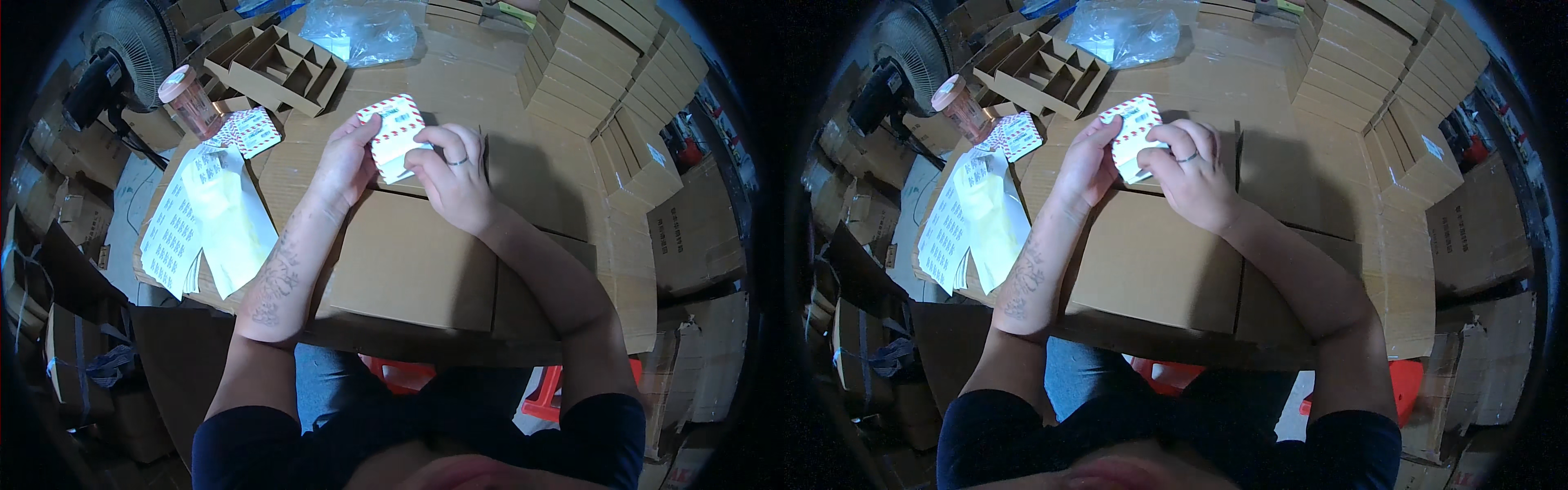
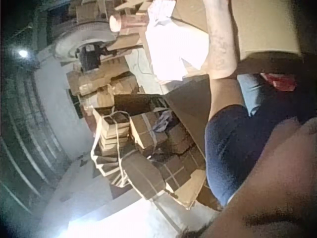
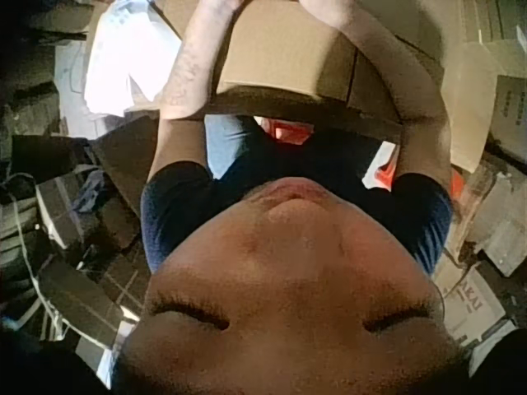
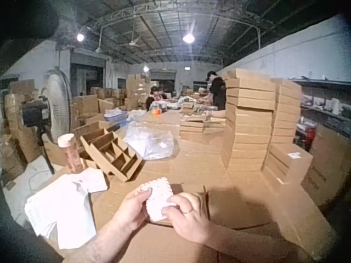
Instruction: Applying labels and stickers to cardboard boxes for shipping or organization.
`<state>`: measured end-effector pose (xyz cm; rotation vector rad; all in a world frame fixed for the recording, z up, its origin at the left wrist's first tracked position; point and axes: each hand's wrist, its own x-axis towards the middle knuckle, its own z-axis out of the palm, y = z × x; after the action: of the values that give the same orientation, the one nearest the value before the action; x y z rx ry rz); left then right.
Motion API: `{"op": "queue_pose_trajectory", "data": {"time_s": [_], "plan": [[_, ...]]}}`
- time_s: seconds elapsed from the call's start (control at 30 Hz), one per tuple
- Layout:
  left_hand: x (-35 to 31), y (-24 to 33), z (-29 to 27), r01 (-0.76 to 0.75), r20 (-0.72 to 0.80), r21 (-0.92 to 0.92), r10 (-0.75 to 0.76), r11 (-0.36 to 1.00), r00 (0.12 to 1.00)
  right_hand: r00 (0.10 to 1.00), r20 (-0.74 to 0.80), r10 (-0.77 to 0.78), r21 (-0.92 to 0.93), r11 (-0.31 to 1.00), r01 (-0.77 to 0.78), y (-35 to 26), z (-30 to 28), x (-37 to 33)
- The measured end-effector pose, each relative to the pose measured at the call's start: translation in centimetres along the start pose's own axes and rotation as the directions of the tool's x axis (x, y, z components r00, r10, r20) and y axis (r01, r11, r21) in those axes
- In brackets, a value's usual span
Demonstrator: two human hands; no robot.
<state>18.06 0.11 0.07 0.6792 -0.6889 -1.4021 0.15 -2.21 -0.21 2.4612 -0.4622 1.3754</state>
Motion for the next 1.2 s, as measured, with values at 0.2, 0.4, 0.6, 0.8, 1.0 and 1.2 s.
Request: {"op": "queue_pose_trajectory", "data": {"time_s": [0.2,0.4,0.6,0.8,1.0,1.2], "plan": [[0.5,0.0,-0.2,-0.195,-0.147,0.198,0.226,0.961,0.963,0.996,-0.089,-0.029,0.186,0.982,0.045,0.3,-0.6,-0.4],[-0.3,-0.8,0.7,-0.401,0.116,0.544,0.407,0.737,0.906,0.986,-0.153,0.073,0.255,0.966,-0.032,0.5,0.4,0.4],[-1.3,-1.2,1.7,-0.506,0.359,0.769,0.390,0.392,0.848,0.985,-0.063,0.163,0.240,0.960,-0.144,1.7,0.7,-0.3],[-0.6,-1.7,0.7,-0.425,0.315,0.675,0.286,0.602,0.905,0.980,-0.039,0.197,0.250,0.951,-0.181,1.6,0.7,-0.1],[-1.1,-1.1,1.6,-0.284,0.336,0.372,0.157,0.884,0.929,0.958,-0.027,0.285,0.398,0.882,-0.251,1.8,1.1,-0.4],[-0.7,-1.6,1.2,-0.373,0.363,0.469,0.211,0.801,0.908,0.934,0.033,0.356,0.514,0.795,-0.321,1.5,0.8,-0.3]]}}
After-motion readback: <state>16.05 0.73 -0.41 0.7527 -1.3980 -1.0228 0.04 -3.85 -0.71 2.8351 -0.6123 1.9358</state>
